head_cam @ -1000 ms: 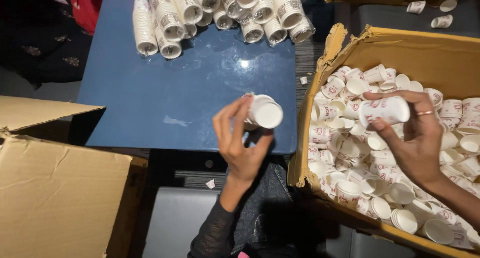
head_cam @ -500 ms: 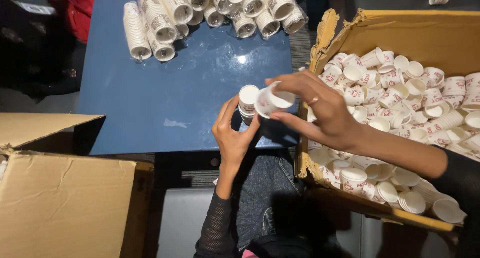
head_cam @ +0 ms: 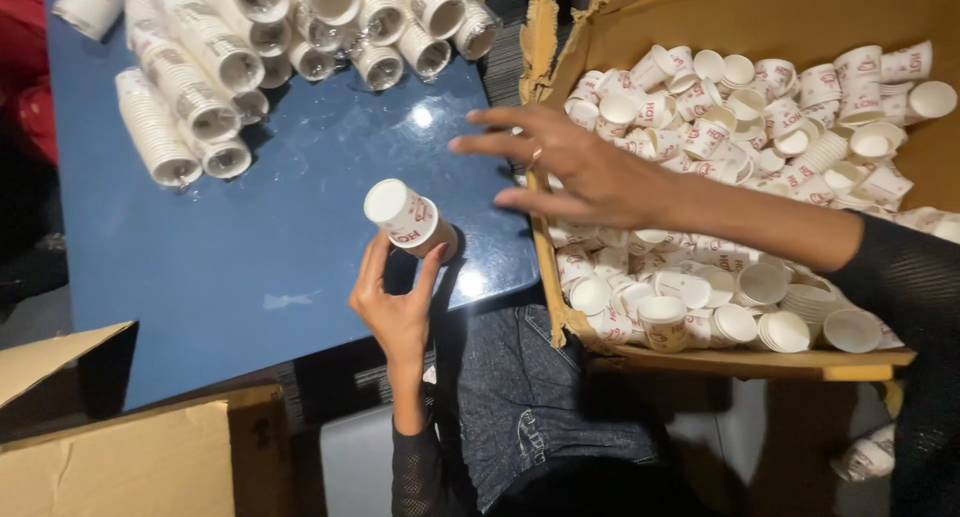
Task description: Sorting and stacking paper cups from a large cardboard box into stacks and plastic bags.
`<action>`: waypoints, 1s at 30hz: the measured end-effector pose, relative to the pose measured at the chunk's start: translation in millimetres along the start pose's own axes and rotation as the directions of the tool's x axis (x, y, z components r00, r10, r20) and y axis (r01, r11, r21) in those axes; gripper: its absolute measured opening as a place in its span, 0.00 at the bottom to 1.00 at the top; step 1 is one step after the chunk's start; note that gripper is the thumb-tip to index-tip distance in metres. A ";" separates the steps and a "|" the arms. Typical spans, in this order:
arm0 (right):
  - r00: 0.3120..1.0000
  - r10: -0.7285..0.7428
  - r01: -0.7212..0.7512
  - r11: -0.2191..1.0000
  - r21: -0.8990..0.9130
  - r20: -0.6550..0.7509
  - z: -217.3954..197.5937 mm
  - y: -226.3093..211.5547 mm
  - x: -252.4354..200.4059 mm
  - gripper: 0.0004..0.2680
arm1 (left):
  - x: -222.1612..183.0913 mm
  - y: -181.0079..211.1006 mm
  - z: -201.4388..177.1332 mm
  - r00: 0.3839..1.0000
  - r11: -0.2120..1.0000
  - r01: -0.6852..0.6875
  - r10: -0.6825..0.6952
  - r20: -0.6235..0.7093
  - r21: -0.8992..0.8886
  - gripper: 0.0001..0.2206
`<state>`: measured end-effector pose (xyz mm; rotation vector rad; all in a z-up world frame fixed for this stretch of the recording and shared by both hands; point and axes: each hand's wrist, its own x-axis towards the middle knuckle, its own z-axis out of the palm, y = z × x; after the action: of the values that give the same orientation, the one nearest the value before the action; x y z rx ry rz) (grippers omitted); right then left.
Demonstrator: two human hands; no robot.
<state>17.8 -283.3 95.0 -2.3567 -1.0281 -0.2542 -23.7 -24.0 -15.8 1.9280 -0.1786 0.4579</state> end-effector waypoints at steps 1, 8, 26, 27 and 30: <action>1.000 0.012 -0.012 1.000 -0.004 0.003 -13.5 14.1 -21.8 0.20 | 2.6 13.7 -0.9 1.000 1.000 0.003 -0.003 0.009 -0.008 0.24; 0.852 0.519 -0.478 0.825 -0.303 0.070 -51.9 124.7 -143.7 0.16 | 15.6 50.5 -0.6 0.971 0.967 -0.221 0.206 -0.121 -0.129 0.42; 0.736 0.568 -0.558 0.817 -0.146 0.368 41.8 249.7 -139.0 0.14 | 57.1 80.1 268.1 0.720 0.620 -0.679 0.459 0.520 0.394 0.08; 0.646 0.615 -0.521 0.788 -0.328 0.451 38.7 237.2 -145.7 0.15 | 75.3 64.7 317.6 0.747 0.552 -0.651 0.339 0.572 0.521 0.06; 0.552 0.613 -0.517 0.783 -0.346 0.565 22.5 213.5 -195.3 0.22 | 99.3 -43.6 416.1 0.682 0.609 -0.577 -0.007 0.731 0.544 0.11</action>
<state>36.5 -510.2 -84.8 -2.8298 -0.4275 0.8481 178.0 -378.5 -152.1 2.8687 -0.9703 -0.0245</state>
